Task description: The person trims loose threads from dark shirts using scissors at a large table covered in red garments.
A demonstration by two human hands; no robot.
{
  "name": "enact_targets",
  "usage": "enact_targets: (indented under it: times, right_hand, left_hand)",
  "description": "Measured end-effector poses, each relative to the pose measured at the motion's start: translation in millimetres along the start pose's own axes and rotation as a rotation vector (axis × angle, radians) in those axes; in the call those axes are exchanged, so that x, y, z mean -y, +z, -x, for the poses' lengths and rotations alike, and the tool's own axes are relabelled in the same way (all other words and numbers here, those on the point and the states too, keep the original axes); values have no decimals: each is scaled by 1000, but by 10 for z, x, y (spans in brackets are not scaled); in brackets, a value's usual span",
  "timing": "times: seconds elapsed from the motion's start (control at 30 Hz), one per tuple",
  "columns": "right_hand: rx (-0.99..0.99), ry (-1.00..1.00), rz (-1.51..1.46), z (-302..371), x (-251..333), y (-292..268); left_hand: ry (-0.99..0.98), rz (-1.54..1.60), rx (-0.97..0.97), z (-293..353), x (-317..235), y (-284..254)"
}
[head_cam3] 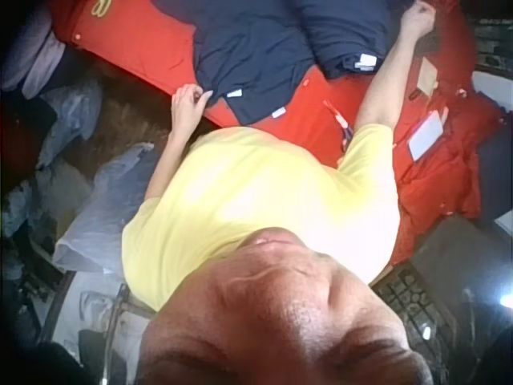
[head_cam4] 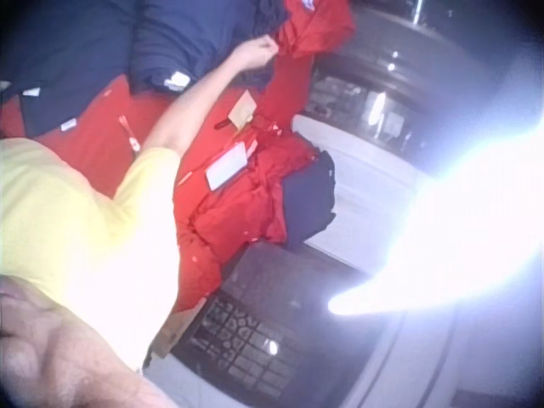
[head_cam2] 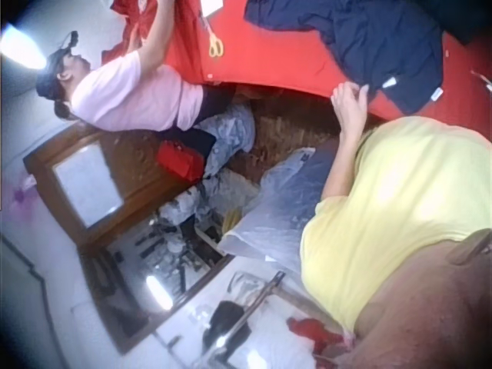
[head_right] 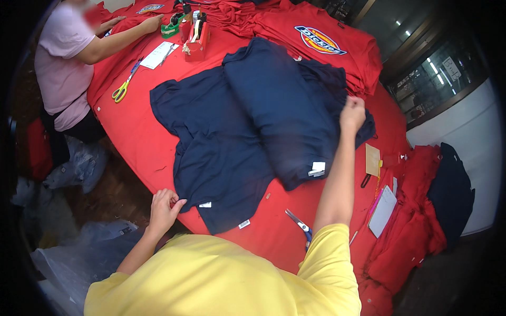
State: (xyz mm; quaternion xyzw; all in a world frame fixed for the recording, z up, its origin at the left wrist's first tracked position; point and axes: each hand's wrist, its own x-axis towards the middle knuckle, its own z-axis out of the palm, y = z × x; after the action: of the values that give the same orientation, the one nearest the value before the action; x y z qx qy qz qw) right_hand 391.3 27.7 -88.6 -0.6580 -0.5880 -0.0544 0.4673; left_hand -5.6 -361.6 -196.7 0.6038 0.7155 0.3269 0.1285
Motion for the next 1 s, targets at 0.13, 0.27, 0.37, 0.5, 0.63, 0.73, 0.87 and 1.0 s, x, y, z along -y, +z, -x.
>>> enact_targets:
  times: [0.13,0.27,0.37,0.5,0.63,0.73,0.87,1.0]
  right_hand:
    - [384,-347,-504,1412,1751,-346]
    - [1034,-1017,-1022,2945,2452,-680]
    - [1125,-1048,-828,3463,2327,-699]
    - [752,-806,-380,2984,1619,-386]
    - [612,-606,14,2805,736,-466]
    - [647,-565,116,2981,529,-787]
    - [747,-352,115,2972,403,-1108]
    - [828,-159,-13,2955,413,-1391]
  left_hand:
    - [-441,443,191,76,-155,-108]
    - [-180,713,-56,201,64,250]
    - [-159,609,-38,215,2,210]
    - [-255,116,193,92,-150,55]
    - [3,476,37,129,-415,-194]
    - [52,436,325,199,-496,-373]
    - [132,145,357,188,-269,-276]
    - [227,25,-9,-123,125,33]
